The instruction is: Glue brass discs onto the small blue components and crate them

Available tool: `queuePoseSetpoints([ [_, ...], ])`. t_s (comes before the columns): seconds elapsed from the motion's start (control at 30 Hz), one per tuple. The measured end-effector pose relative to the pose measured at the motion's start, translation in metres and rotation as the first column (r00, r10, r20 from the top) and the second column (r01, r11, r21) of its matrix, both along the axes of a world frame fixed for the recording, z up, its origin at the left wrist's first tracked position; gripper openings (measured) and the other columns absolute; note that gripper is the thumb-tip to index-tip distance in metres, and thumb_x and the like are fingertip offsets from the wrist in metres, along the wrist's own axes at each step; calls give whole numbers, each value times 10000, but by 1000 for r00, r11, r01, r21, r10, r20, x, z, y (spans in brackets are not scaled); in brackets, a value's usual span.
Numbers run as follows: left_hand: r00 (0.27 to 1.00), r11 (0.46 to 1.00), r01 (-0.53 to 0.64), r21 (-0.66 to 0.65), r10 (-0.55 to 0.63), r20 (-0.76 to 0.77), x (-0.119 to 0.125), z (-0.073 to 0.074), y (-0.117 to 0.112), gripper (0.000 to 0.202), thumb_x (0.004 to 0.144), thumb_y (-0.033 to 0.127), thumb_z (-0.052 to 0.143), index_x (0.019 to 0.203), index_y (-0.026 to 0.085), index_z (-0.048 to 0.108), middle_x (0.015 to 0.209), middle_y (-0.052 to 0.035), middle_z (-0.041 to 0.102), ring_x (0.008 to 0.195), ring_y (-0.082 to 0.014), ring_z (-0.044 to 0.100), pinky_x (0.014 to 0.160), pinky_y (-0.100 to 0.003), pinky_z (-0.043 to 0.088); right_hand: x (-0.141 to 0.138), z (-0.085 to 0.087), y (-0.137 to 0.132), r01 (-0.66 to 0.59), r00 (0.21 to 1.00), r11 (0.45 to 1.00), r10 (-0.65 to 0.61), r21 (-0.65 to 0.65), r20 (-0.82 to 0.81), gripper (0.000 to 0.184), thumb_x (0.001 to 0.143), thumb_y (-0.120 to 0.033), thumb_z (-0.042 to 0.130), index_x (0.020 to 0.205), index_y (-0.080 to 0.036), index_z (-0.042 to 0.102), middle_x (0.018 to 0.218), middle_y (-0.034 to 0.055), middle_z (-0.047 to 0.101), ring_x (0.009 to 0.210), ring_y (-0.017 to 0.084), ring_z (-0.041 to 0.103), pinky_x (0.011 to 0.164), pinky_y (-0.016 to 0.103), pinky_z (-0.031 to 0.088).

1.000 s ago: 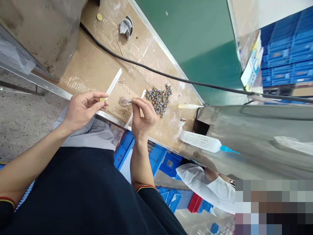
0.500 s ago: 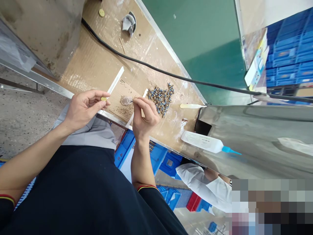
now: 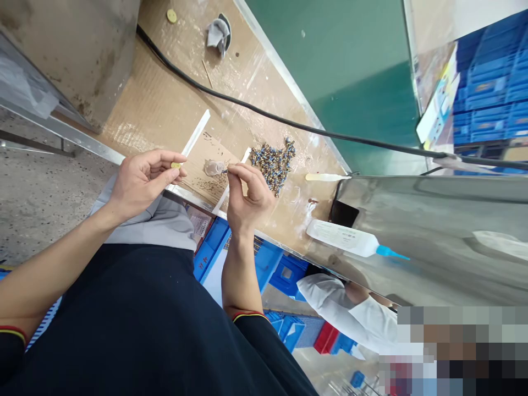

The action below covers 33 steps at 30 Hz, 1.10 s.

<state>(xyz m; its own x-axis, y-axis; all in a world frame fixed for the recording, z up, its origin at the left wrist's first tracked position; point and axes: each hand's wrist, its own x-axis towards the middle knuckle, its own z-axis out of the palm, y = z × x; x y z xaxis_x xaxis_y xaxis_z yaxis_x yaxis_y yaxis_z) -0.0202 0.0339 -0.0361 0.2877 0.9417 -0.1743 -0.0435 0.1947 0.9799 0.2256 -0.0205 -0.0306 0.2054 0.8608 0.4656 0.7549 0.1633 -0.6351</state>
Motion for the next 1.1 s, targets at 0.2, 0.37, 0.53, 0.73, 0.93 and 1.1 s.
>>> queuePoseSetpoints([
  [0.2,1000,1000,0,-3,0,1,0,-1,0,242,1022,283,855,1249,211,899,1025,-55,904,969,-217,888,937,-347,769,0,3,0,37,998,998,-39,42,39,137,1146,-273,733,1121,-298,865,1120,19,872,1099,234,846,1052,466,708],
  [0.37,1000,1000,-5,4,5,13,1,0,-1,249,1025,263,845,1264,214,897,1042,-55,906,981,-214,892,948,-342,766,-3,1,-1,51,991,995,-62,88,121,161,1158,-250,706,1140,-298,858,1111,29,855,1068,224,837,1008,448,704],
  [0.53,1000,1000,-11,-17,11,-6,1,-2,-1,280,1024,313,862,1286,221,894,1051,-61,908,979,-227,892,954,-369,770,-5,0,-1,71,982,995,-83,72,171,188,1175,-275,672,1131,-297,853,1111,36,846,1060,222,834,994,449,712],
  [0.73,1000,1000,2,2,-2,19,0,-7,-2,319,1036,331,863,1334,219,887,1095,-66,912,973,-212,887,977,-359,761,-5,1,-2,53,990,997,-60,57,130,177,1169,-274,687,1137,-298,860,1115,33,847,1065,223,830,1007,449,702],
  [0.93,999,1000,24,3,-24,24,0,-6,-4,315,1054,351,869,1343,226,880,1123,-76,915,1009,-227,895,1002,-378,758,-4,-3,-3,86,990,995,-90,43,112,190,1169,-301,677,1128,-292,862,1109,41,841,1071,234,824,1018,463,700],
  [1.1,999,997,38,-61,-36,39,4,-6,-13,345,1036,424,910,1332,252,870,1157,-76,917,1052,-243,907,1018,-369,749,-2,0,-7,114,990,992,-118,55,73,170,1159,-307,692,1116,-293,857,1098,38,835,1063,239,822,1003,472,707],
])
